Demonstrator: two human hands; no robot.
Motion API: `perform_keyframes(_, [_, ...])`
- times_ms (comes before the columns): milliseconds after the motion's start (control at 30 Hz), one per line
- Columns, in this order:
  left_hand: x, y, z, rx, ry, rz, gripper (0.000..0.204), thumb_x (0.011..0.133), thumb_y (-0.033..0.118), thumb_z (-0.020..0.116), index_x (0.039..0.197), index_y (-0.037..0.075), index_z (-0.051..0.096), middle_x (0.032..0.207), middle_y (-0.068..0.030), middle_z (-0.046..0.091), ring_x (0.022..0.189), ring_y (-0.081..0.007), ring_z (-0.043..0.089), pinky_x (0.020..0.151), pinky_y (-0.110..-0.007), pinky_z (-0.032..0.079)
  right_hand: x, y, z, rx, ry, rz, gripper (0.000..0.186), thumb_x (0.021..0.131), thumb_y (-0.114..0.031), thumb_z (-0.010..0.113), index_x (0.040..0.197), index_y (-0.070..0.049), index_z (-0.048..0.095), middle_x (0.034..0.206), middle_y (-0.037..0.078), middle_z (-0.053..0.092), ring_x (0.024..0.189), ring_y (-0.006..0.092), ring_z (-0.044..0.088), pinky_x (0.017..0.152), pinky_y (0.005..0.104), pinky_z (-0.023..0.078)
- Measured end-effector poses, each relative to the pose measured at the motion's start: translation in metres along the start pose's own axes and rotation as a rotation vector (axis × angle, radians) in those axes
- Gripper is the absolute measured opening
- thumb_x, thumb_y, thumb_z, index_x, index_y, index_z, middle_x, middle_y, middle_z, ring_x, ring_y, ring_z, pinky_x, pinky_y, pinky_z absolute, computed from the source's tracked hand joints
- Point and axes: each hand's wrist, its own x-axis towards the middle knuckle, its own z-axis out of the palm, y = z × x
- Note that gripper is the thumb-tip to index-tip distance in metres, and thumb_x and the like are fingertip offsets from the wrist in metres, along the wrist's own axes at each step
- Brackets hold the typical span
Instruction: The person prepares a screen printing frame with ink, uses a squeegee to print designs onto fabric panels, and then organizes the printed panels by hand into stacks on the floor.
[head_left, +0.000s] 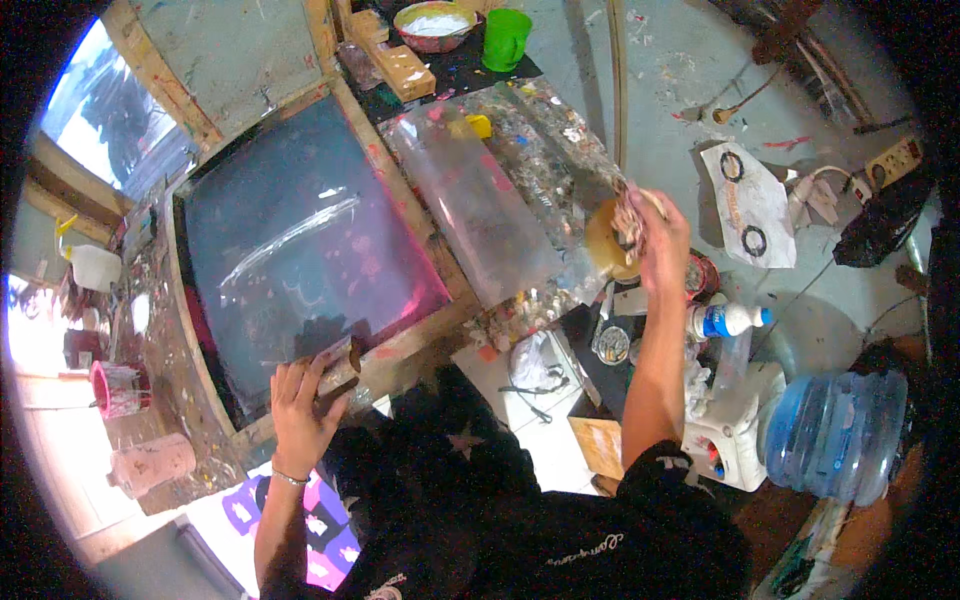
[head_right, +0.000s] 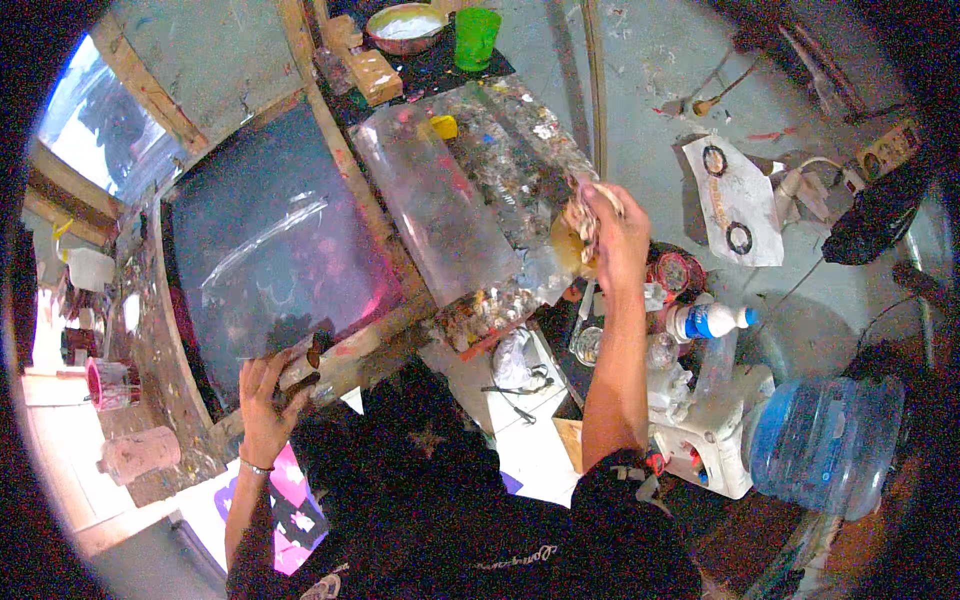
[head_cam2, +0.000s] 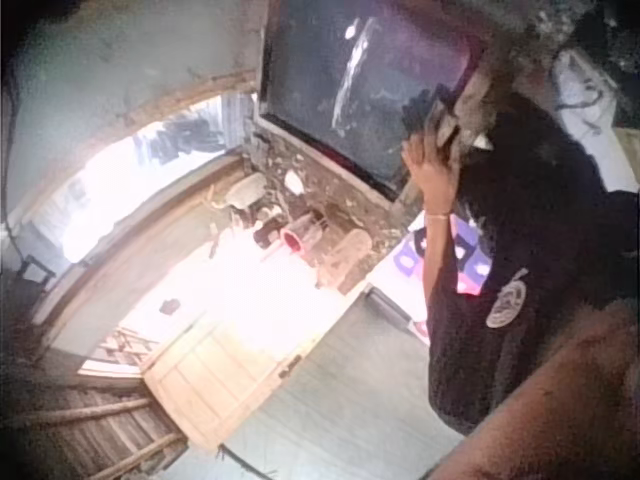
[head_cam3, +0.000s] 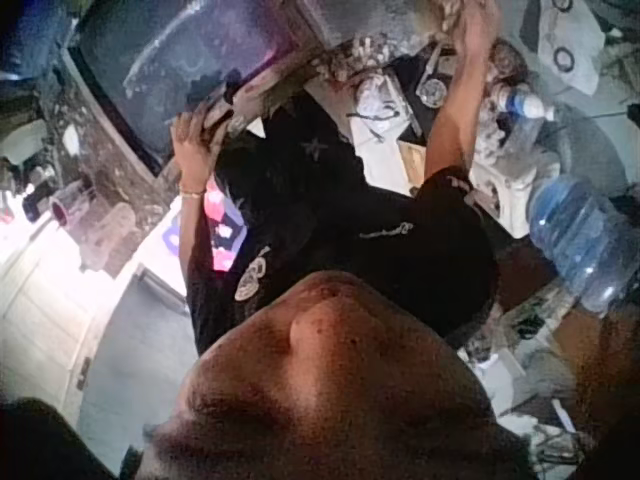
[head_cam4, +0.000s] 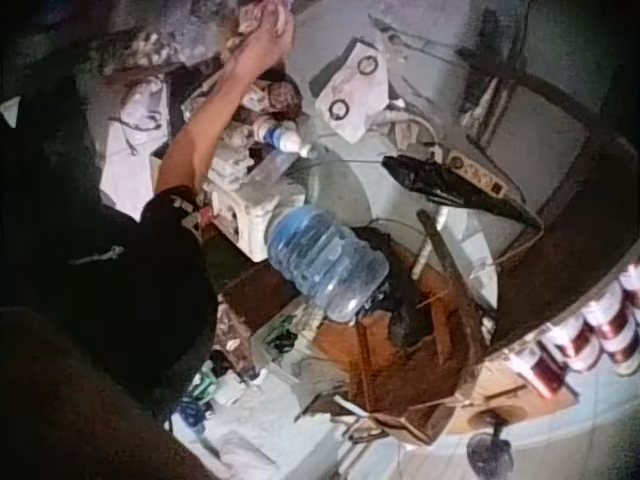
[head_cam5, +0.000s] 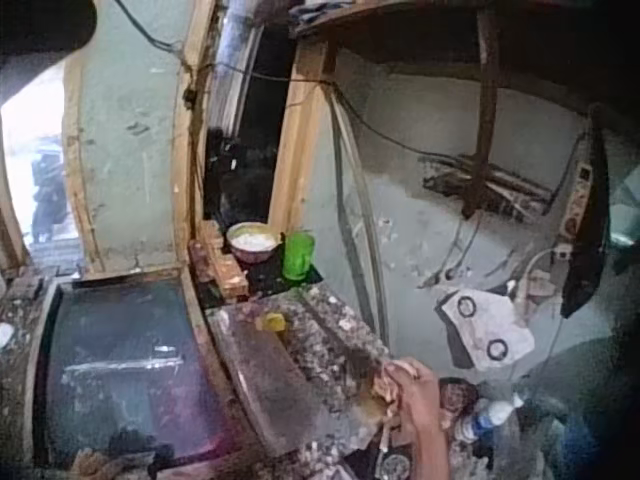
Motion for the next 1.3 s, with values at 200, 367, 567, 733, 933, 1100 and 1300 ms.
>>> perform_keyframes(200, [0.004,0.006,-0.017,-0.176,0.06,-0.017,0.076,0.07,0.037,0.083,0.129,0.0,0.054,0.127,-0.0192,0.055,0.113,-0.0384,0.051,0.098,-0.048,0.04,0.111,0.025,0.011,-0.007,-0.224,0.079,0.016,0.088,-0.01,0.069,0.1,0.001,0.067,0.088,0.006,0.069,0.072,0.0114,0.064,0.062,0.0239,0.048])
perform_keyframes(367, [-0.033,-0.009,-0.032,-0.124,0.327,-0.178,0.073,0.081,0.048,0.07,0.13,-0.003,0.052,0.13,-0.0222,0.052,0.122,-0.038,0.048,0.104,-0.048,0.037,0.223,0.066,0.097,-0.273,-0.469,0.171,0.027,0.093,-0.018,0.061,0.112,0.001,0.065,0.104,0.011,0.071,0.085,0.0179,0.069,0.072,0.0299,0.056])
perform_keyframes(567, [-0.089,-0.002,-0.032,-0.165,0.397,-0.546,0.047,0.08,0.016,0.068,0.122,-0.002,0.057,0.122,-0.0208,0.058,0.116,-0.0369,0.053,0.102,-0.045,0.039,0.241,0.07,0.186,-0.256,-0.501,0.327,0.055,0.093,-0.035,0.059,0.14,-0.008,0.048,0.122,0.013,0.064,0.102,0.0297,0.064,0.07,0.0424,0.061])
perform_keyframes(733, [-0.105,-0.005,-0.025,0.015,0.194,-0.563,0.07,0.071,0.023,0.082,0.131,0.002,0.052,0.129,-0.0184,0.054,0.121,-0.0379,0.05,0.104,-0.047,0.038,0.207,0.049,0.183,-1.045,-0.798,-0.105,0.039,0.092,-0.023,0.063,0.122,0.001,0.062,0.115,0.015,0.065,0.093,0.0256,0.067,0.076,0.0324,0.056])
perform_keyframes(933, [-0.046,-0.012,-0.01,-0.109,0.035,-0.348,0.076,0.067,0.024,0.084,0.132,0.004,0.05,0.133,-0.0175,0.05,0.121,-0.0373,0.049,0.104,-0.047,0.038,0.086,0.029,0.14,-0.95,-0.848,-0.321,0.038,0.092,-0.021,0.065,0.124,-0.001,0.062,0.105,0.015,0.071,0.095,0.0222,0.068,0.086,0.0335,0.051])
perform_keyframes(1100, [-0.035,-0.033,0.014,-0.112,-0.02,-0.244,0.062,0.068,0.023,0.083,0.12,0.005,0.055,0.127,-0.0156,0.055,0.115,-0.0353,0.055,0.097,-0.045,0.045,0.011,0.035,0.091,-0.899,-0.728,-0.258,0.045,0.094,-0.028,0.065,0.129,-0.001,0.057,0.105,0.016,0.071,0.087,0.0233,0.067,0.081,0.036,0.051])
perform_keyframes(1300, [-0.034,-0.049,0.016,-0.165,0.043,-0.122,0.056,0.069,0.026,0.084,0.113,0.003,0.058,0.122,-0.0207,0.061,0.114,-0.0387,0.059,0.096,-0.046,0.049,-0.034,0.049,0.064,-0.785,-0.574,-0.111,0.051,0.096,-0.03,0.061,0.136,-0.001,0.049,0.098,0.016,0.071,0.085,0.0231,0.065,0.08,0.0368,0.05])
